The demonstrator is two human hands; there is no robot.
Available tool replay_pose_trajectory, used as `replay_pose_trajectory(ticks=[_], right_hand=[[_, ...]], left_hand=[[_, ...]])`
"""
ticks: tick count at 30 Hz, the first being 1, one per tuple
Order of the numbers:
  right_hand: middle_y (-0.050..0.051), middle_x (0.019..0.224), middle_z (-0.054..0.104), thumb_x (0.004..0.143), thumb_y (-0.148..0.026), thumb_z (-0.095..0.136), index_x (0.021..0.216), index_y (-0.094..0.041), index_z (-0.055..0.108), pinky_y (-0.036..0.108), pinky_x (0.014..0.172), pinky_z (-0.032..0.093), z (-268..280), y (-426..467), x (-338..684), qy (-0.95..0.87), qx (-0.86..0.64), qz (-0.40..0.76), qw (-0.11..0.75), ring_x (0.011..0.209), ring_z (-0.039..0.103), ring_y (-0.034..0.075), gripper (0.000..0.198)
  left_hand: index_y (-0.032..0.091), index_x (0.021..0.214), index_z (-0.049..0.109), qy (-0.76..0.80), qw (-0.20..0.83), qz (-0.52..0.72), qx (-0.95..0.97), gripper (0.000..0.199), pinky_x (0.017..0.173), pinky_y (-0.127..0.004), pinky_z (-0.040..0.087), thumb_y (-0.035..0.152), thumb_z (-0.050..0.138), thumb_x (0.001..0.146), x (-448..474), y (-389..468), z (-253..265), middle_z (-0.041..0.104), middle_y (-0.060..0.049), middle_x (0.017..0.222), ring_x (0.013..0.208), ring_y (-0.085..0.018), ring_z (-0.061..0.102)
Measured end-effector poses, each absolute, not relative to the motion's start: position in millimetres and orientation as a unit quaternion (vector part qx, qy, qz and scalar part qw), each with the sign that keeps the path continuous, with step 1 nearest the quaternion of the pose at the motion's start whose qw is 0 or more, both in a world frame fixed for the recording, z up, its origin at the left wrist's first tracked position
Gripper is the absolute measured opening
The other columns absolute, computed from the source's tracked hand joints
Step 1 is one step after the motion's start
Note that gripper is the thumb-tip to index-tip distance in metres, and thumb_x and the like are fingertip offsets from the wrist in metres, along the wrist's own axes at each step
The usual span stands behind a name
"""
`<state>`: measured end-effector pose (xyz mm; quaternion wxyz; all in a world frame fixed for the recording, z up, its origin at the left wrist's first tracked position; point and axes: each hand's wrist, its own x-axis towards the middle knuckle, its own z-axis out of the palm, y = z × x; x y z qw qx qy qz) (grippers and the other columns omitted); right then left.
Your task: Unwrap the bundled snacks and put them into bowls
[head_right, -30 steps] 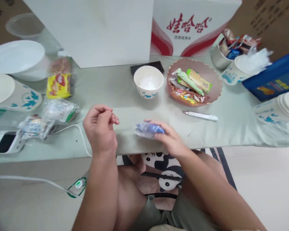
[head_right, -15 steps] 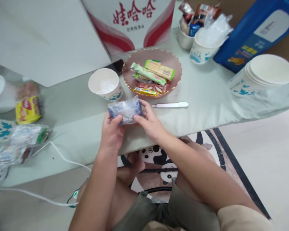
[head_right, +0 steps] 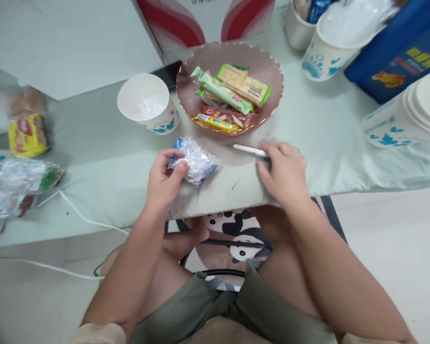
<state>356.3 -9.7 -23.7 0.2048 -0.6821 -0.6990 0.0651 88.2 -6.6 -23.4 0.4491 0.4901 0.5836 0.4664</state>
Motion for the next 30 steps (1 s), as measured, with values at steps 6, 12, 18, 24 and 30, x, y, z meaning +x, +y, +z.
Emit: replay_pose_trajectory(ticks=[6, 12, 18, 24, 30], right_hand=[[0.009, 0.085, 0.07, 0.088, -0.032, 0.055, 0.092, -0.023, 0.069, 0.039, 0.071, 0.048, -12, -24, 335, -0.711, -0.659, 0.128, 0.21, 0.078, 0.064, 0.027, 0.018], [0.003, 0.075, 0.07, 0.089, -0.036, 0.054, 0.105, -0.027, 0.066, 0.035, 0.061, 0.047, 7, -35, 304, -0.679, -0.662, 0.134, 0.287, 0.059, 0.06, 0.021, 0.021], [0.005, 0.091, 0.078, 0.093, -0.037, 0.052, 0.119, -0.031, 0.07, 0.035, 0.065, 0.05, 7, -35, 282, -0.75, -0.586, 0.171, 0.255, 0.067, 0.068, 0.022, 0.032], [0.004, 0.092, 0.079, 0.092, -0.033, 0.053, 0.118, -0.031, 0.072, 0.034, 0.063, 0.049, 1, -36, 296, -0.778, -0.557, 0.197, 0.215, 0.063, 0.068, 0.021, 0.032], [0.0, 0.067, 0.071, 0.09, -0.032, 0.055, 0.112, -0.03, 0.073, 0.031, 0.054, 0.044, -4, -47, 334, -0.785, -0.555, 0.206, 0.183, 0.048, 0.059, 0.018, 0.028]], left_hand=[[0.024, 0.11, 0.058, 0.566, 0.47, 0.441, 0.514, 0.044, 0.075, -0.027, 0.057, 0.029, 0.079, 0.072, 89, -13, -24, 0.063, -0.003, 0.104, 0.08, -0.013, 0.063], [0.03, 0.133, 0.041, 0.546, 0.492, 0.456, 0.502, 0.078, 0.094, -0.038, 0.058, 0.031, 0.086, 0.069, 89, -17, -28, 0.06, -0.007, 0.126, 0.102, -0.021, 0.069], [0.031, 0.133, 0.043, 0.548, 0.487, 0.454, 0.506, 0.081, 0.096, -0.039, 0.058, 0.032, 0.09, 0.067, 89, -18, -28, 0.059, -0.008, 0.129, 0.108, -0.024, 0.069], [0.028, 0.128, 0.05, 0.56, 0.475, 0.447, 0.511, 0.067, 0.09, -0.037, 0.06, 0.026, 0.084, 0.071, 88, -17, -29, 0.063, -0.007, 0.123, 0.097, -0.021, 0.069], [0.026, 0.125, 0.055, 0.578, 0.455, 0.441, 0.514, 0.064, 0.086, -0.034, 0.059, 0.024, 0.082, 0.068, 91, -15, -25, 0.065, -0.006, 0.12, 0.093, -0.019, 0.068]])
